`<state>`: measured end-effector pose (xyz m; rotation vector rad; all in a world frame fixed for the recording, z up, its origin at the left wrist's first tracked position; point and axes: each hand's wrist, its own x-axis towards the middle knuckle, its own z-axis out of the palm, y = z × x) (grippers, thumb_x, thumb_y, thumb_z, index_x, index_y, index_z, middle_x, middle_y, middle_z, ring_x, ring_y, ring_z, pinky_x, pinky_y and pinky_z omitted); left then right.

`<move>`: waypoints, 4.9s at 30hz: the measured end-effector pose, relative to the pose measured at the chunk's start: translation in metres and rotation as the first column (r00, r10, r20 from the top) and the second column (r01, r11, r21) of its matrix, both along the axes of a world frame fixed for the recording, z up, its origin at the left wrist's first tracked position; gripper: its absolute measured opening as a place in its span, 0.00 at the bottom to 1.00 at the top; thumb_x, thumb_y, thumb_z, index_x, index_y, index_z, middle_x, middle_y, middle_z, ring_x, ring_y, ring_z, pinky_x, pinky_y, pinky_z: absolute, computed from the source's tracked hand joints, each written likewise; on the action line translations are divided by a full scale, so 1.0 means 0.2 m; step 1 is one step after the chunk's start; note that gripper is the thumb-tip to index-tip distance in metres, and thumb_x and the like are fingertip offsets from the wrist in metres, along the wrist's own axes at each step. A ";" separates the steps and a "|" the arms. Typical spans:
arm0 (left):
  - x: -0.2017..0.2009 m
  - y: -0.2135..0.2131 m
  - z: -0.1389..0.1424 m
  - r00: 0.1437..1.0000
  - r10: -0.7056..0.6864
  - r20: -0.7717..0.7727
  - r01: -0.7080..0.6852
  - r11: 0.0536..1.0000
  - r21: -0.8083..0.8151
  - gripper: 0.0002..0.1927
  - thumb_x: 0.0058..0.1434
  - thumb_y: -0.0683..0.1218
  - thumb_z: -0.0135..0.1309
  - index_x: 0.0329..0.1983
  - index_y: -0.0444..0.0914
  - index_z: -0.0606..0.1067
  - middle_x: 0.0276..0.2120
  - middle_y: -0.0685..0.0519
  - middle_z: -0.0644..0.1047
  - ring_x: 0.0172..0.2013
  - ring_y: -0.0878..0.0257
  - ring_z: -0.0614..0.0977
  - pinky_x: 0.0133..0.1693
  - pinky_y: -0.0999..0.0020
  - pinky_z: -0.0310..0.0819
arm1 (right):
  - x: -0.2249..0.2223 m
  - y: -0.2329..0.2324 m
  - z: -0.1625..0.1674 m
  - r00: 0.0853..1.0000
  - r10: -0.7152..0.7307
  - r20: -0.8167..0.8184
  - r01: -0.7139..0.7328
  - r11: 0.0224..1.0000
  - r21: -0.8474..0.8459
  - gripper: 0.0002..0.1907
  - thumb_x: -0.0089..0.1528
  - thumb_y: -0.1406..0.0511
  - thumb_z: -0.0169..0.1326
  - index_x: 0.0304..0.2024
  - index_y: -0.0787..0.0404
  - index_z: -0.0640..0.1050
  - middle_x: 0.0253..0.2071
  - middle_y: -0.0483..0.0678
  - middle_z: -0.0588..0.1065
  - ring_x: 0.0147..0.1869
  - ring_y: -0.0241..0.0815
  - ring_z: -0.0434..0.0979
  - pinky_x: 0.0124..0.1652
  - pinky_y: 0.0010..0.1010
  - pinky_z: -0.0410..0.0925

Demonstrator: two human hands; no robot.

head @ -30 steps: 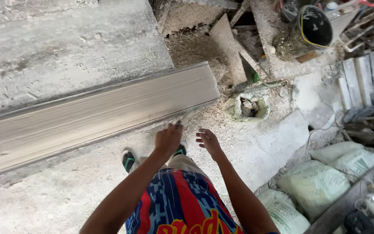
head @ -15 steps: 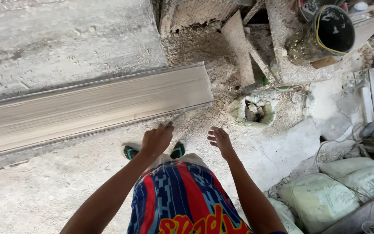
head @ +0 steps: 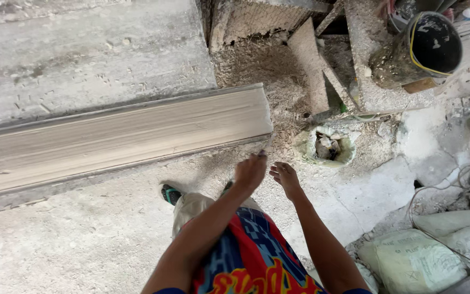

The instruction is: The person smooths a long white molding piece on a workbench using a utility knife and their hands. They repeatedly scrape and rub the surface and edges to remove imperfections, repositioning the molding as needed.

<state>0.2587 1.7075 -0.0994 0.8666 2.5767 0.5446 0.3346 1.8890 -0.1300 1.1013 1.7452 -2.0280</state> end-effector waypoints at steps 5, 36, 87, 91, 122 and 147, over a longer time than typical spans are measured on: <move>0.00 -0.10 -0.02 0.969 -0.151 -0.197 0.148 0.989 -0.031 0.11 0.68 0.43 0.49 0.50 0.36 0.75 0.38 0.40 0.77 0.25 0.55 0.83 0.20 0.59 0.79 | 0.07 0.02 0.01 0.983 -0.070 -0.170 0.059 0.996 -0.073 0.21 0.68 0.62 0.52 0.59 0.69 0.71 0.51 0.59 0.77 0.54 0.52 0.83 0.52 0.35 0.76; 0.92 -1.97 -0.07 0.212 0.955 0.209 -0.971 0.183 0.153 0.18 0.71 0.58 0.45 0.43 0.38 0.72 0.29 0.40 0.81 0.30 0.40 0.82 0.31 0.45 0.75 | -0.45 -1.58 0.08 0.091 0.995 0.042 -0.989 0.085 0.118 0.31 0.65 0.55 0.55 0.68 0.56 0.67 0.64 0.53 0.74 0.68 0.44 0.74 0.60 0.34 0.68; -0.75 -8.08 0.41 0.305 0.951 -0.044 -0.818 0.285 0.499 0.33 0.68 0.41 0.50 0.72 0.26 0.54 0.64 0.26 0.62 0.55 0.33 0.75 0.53 0.46 0.75 | -1.74 -8.24 0.70 0.017 1.000 -0.011 -0.665 0.020 0.747 0.25 0.64 0.58 0.53 0.64 0.53 0.72 0.40 0.58 0.82 0.40 0.54 0.85 0.42 0.42 0.75; -1.11 -8.61 0.37 0.455 0.841 -0.294 -0.814 0.526 0.246 0.31 0.61 0.37 0.49 0.69 0.37 0.62 0.66 0.29 0.62 0.62 0.35 0.70 0.57 0.46 0.68 | -1.96 -8.69 0.72 0.079 0.986 0.150 -0.632 -0.067 0.772 0.26 0.61 0.59 0.54 0.63 0.48 0.73 0.38 0.56 0.82 0.40 0.56 0.83 0.43 0.46 0.73; -1.48 -9.18 0.12 0.693 0.721 -0.005 -0.716 0.690 0.105 0.05 0.61 0.46 0.58 0.32 0.47 0.83 0.38 0.54 0.83 0.45 0.61 0.81 0.51 0.59 0.72 | -2.19 -9.39 0.65 -0.063 0.930 0.362 -0.693 -0.302 0.654 0.21 0.66 0.59 0.48 0.63 0.50 0.73 0.29 0.50 0.80 0.28 0.46 0.79 0.30 0.41 0.72; -1.43 -8.84 0.23 0.814 0.578 -0.047 -0.577 0.816 0.044 0.15 0.65 0.41 0.47 0.54 0.41 0.76 0.54 0.47 0.78 0.55 0.54 0.77 0.56 0.53 0.68 | -2.23 -8.88 0.75 -0.015 0.915 0.403 -0.800 -0.253 0.544 0.26 0.59 0.56 0.54 0.61 0.47 0.76 0.34 0.48 0.80 0.32 0.43 0.80 0.37 0.41 0.72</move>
